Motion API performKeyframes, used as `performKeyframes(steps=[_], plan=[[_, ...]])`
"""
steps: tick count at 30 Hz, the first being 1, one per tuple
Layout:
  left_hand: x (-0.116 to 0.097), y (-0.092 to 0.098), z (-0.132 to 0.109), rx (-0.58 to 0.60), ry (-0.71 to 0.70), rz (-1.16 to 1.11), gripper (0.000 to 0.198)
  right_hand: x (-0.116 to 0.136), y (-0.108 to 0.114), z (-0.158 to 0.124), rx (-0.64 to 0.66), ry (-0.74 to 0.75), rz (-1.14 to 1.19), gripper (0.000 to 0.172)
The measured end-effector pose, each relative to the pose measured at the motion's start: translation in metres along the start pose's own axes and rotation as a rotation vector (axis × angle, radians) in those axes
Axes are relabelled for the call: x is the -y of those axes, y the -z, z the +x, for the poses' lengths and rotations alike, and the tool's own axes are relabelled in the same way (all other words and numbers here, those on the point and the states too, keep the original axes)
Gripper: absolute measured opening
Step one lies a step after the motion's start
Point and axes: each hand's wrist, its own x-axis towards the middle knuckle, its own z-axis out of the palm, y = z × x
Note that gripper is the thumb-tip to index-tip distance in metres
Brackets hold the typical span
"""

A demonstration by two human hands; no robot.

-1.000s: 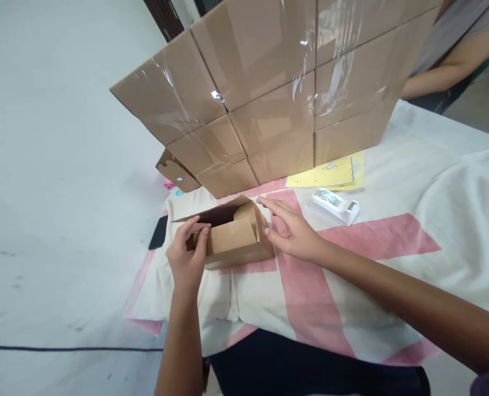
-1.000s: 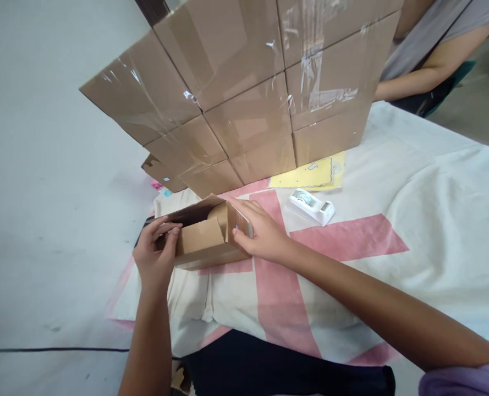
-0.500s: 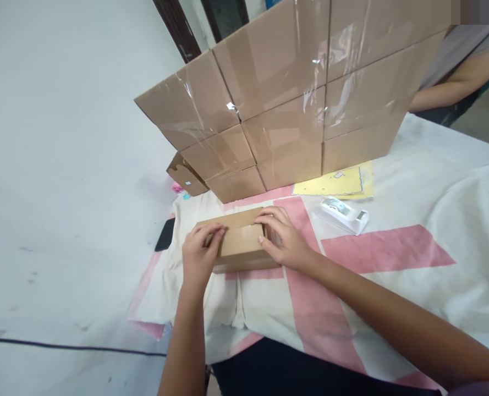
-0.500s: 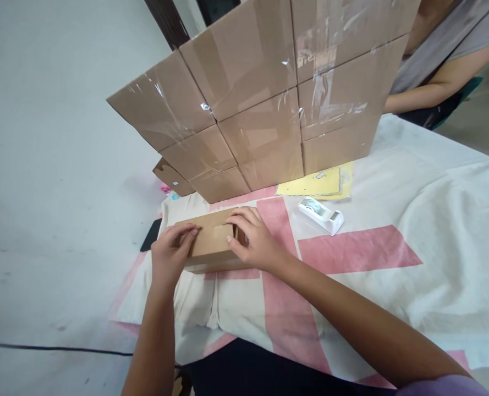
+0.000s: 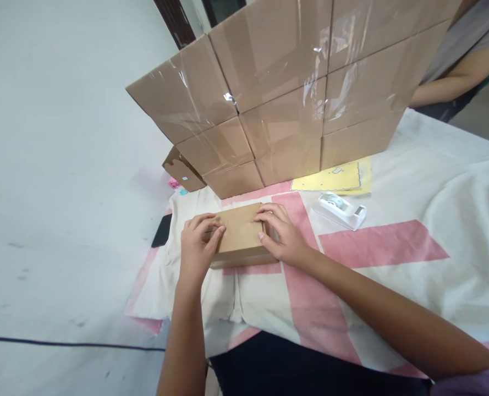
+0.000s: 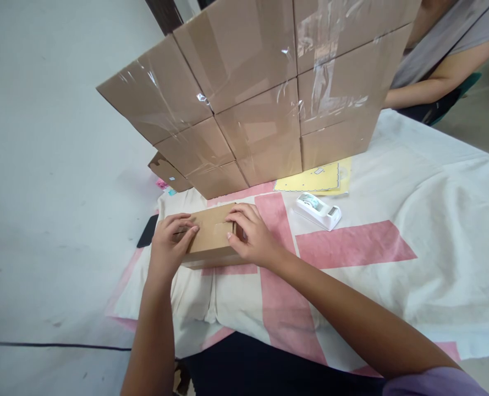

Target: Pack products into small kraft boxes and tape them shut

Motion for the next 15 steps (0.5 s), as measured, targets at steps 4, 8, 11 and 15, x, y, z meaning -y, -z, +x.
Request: performKeyframes(steps=[4, 8, 11, 15], plan=[[0.000, 0.003, -0.011, 0.042, -0.068, 0.075, 0.019, 0.000, 0.001, 0.000, 0.003, -0.004, -0.011, 0.022], [0.003, 0.007, -0.026, 0.105, -0.174, 0.170, 0.029, -0.001, 0.000, -0.001, 0.006, 0.000, -0.005, 0.021], [0.006, 0.009, -0.032, 0.189, -0.216, 0.240, 0.041, -0.002, -0.001, -0.002, 0.009, -0.018, 0.001, 0.021], [0.007, 0.010, -0.032, 0.239, -0.226, 0.304, 0.051, -0.002, -0.003, -0.003, 0.007, -0.034, 0.007, 0.021]])
